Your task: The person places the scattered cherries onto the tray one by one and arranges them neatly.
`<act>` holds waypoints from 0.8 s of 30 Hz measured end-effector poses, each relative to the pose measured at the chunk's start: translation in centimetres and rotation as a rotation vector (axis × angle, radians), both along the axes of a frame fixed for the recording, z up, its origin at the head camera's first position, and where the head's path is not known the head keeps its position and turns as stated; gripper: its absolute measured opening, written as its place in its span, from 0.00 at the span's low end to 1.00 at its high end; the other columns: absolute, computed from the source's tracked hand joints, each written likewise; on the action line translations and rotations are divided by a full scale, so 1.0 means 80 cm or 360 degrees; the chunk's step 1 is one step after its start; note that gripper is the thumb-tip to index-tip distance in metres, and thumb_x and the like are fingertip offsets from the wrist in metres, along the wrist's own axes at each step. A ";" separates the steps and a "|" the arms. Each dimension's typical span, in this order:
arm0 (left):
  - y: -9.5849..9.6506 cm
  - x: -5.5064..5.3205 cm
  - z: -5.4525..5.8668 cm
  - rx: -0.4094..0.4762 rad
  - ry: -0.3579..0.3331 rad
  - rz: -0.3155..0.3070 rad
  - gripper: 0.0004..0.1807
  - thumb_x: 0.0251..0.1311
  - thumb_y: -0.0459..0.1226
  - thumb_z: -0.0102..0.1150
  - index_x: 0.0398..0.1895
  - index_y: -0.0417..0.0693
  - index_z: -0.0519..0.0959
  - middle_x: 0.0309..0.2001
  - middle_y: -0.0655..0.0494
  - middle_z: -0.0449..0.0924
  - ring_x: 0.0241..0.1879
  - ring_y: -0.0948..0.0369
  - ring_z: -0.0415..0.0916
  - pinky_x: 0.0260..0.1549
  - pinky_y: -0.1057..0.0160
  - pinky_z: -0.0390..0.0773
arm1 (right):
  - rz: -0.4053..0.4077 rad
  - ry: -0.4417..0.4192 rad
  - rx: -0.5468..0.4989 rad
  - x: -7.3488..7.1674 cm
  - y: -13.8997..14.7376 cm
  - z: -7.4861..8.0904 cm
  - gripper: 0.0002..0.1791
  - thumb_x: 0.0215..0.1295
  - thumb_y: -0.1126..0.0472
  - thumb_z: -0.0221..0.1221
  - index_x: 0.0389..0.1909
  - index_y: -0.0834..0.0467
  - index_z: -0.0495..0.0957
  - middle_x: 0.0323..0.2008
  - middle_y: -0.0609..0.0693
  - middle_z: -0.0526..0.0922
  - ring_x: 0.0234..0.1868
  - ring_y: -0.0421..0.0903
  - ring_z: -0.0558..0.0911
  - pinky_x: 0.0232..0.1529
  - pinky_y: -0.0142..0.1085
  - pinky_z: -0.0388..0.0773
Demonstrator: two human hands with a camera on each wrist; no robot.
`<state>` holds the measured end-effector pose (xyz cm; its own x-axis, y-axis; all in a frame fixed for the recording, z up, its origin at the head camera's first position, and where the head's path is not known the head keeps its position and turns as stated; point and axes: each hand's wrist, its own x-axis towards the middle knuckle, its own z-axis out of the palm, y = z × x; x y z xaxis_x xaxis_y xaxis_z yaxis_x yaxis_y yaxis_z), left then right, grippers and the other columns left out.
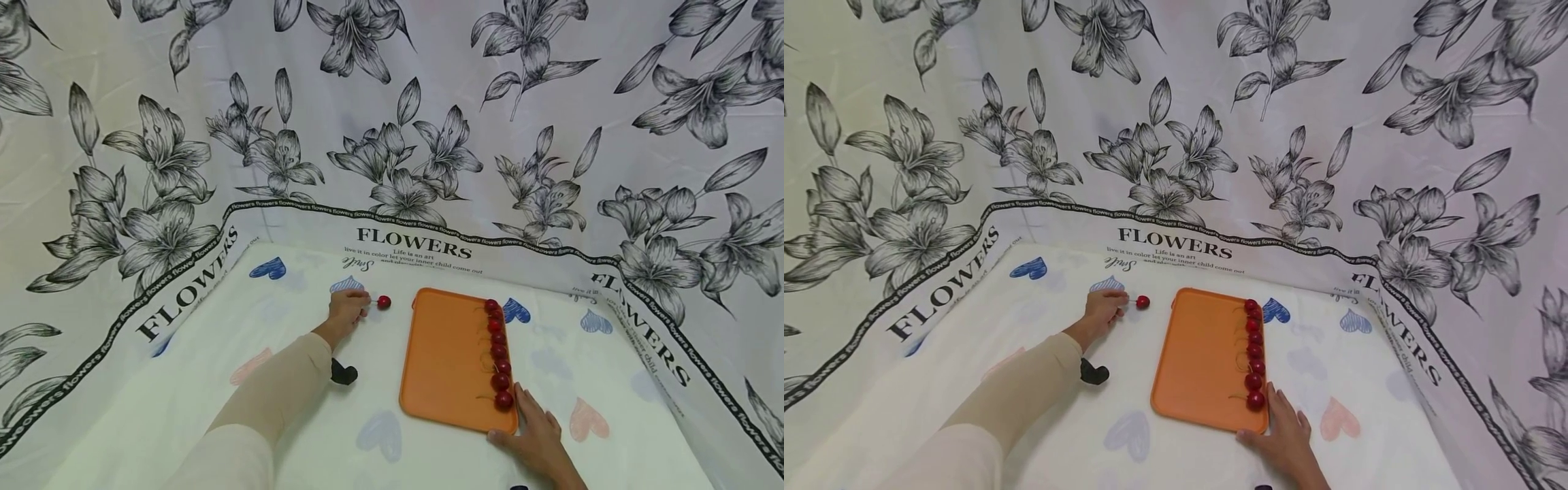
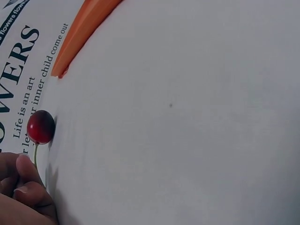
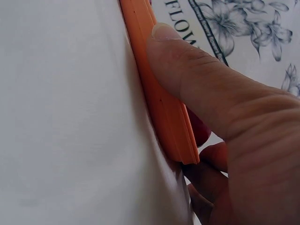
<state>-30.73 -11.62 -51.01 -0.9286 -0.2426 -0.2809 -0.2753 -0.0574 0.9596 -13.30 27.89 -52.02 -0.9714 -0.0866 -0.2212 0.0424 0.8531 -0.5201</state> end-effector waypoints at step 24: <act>0.005 -0.010 -0.005 -0.0579 0.0043 -0.0070 0.07 0.49 0.27 0.61 0.33 0.41 0.84 0.25 0.52 0.80 0.20 0.61 0.73 0.17 0.66 0.71 | -0.0011 0.0003 0.0003 0.000 -0.002 0.001 0.69 0.42 0.30 0.68 0.71 0.72 0.48 0.69 0.71 0.54 0.69 0.69 0.49 0.60 0.66 0.37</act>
